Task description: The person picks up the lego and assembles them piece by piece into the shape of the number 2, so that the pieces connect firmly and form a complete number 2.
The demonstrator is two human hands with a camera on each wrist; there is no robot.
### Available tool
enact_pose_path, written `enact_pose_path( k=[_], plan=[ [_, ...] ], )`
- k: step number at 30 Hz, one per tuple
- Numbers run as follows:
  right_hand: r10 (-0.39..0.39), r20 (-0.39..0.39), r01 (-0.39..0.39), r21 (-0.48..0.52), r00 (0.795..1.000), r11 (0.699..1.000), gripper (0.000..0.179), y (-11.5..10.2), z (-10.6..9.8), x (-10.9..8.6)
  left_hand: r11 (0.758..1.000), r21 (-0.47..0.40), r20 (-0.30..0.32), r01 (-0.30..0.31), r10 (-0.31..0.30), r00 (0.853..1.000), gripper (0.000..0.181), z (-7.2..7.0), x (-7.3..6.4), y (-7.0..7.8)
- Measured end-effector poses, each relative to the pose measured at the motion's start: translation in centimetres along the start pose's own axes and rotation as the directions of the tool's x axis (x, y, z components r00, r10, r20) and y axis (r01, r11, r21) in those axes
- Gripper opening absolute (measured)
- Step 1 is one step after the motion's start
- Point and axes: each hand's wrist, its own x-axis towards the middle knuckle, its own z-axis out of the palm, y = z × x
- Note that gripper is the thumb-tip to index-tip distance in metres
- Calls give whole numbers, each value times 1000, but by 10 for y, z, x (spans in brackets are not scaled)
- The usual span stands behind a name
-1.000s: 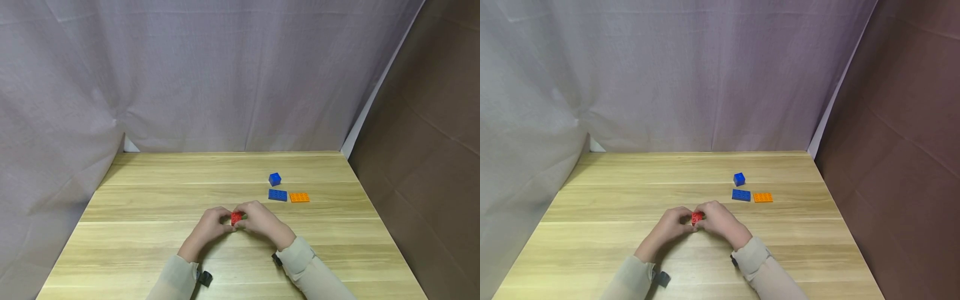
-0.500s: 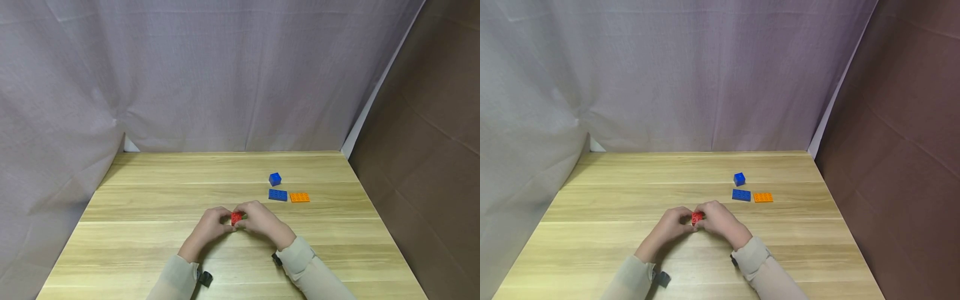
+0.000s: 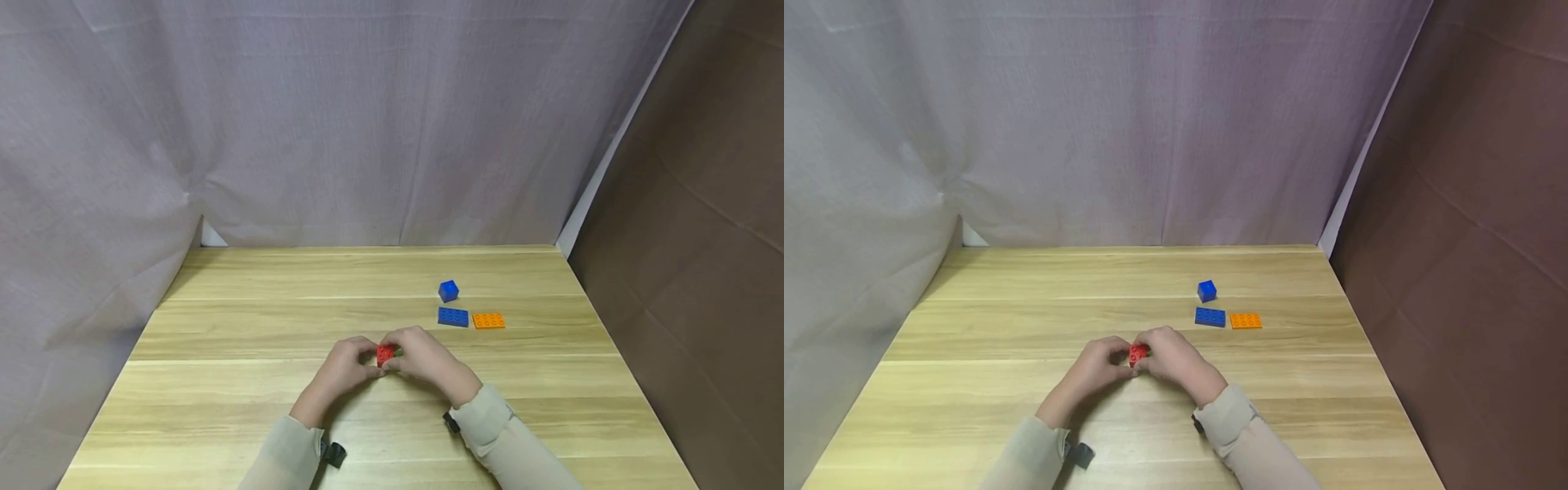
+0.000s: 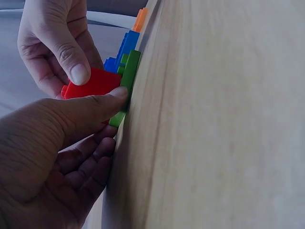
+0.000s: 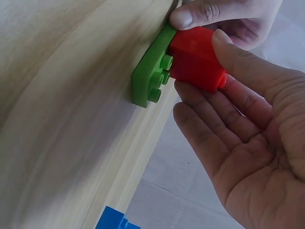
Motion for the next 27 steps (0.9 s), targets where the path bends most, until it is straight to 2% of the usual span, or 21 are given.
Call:
enact_pose_path(
  k=[21, 27],
  plan=[
    [-9, -24, 11, 59, 1000, 998, 26, 11, 6, -2, 1000, -8, -2, 3, -3, 1000, 29, 2, 0, -2],
    [-31, -27, 32, 42, 999, 999, 28, 12, 5, -2, 1000, -15, 5, 17, -17, 1000, 29, 2, 0, -2]
  ],
)
